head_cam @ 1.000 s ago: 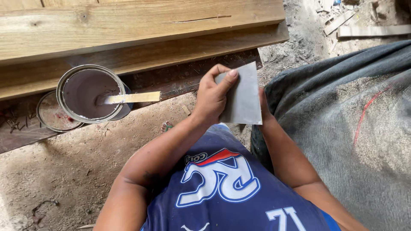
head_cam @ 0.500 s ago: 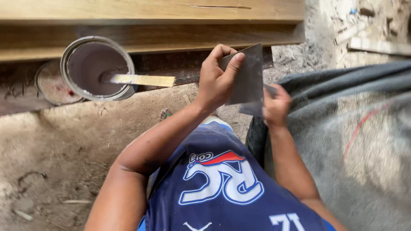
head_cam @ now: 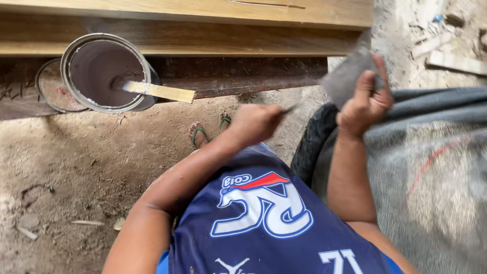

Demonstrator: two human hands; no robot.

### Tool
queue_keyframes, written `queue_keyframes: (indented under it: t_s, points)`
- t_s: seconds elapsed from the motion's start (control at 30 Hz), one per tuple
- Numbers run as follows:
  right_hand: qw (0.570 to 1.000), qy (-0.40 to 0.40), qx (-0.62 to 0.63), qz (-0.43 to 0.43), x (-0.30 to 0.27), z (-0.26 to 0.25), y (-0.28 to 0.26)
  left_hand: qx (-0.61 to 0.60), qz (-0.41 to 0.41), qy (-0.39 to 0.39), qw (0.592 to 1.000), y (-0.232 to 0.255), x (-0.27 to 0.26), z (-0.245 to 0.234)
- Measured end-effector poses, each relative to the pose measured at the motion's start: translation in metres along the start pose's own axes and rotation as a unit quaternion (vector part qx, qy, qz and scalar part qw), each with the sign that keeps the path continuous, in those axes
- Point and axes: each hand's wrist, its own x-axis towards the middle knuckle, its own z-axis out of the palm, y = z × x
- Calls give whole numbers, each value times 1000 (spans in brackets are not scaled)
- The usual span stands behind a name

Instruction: The person uses a putty knife to scoop wood filler from a can and applies it to gaps and seams on a wooden door. They spread the filler across multiple panels and edges, smoothing the surface with the tool.

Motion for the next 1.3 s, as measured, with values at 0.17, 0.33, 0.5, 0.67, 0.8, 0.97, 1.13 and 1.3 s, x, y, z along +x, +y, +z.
queue_keyframes:
  t_s: [0.17,0.33,0.5,0.67,0.8,0.97,1.13,1.3]
  points:
    - [964,-242,-80,72,25,-35,40,120,-109,111,981,-92,-70,-31]
    - [858,-301,250,333,-7,33,99,-116,-422,240,867,-131,-198,-63]
    - [818,-481,137,283,-56,145,72,-473,-283,574,606,-91,-262,-70]
    - [827,-553,46,-87,-62,248,-4,-546,-198,588,563,-78,-268,-106]
    - [817,-542,49,-192,-39,286,-44,-509,-225,604,571,-93,-295,-151]
    - [784,-598,-15,-169,-12,307,-96,-401,-315,558,655,-130,-365,-187]
    - [795,-593,-122,-36,-43,331,-107,105,-506,211,830,-224,-419,-192]
    - [901,-407,56,140,-26,281,-129,-208,-413,332,823,-247,-432,-180]
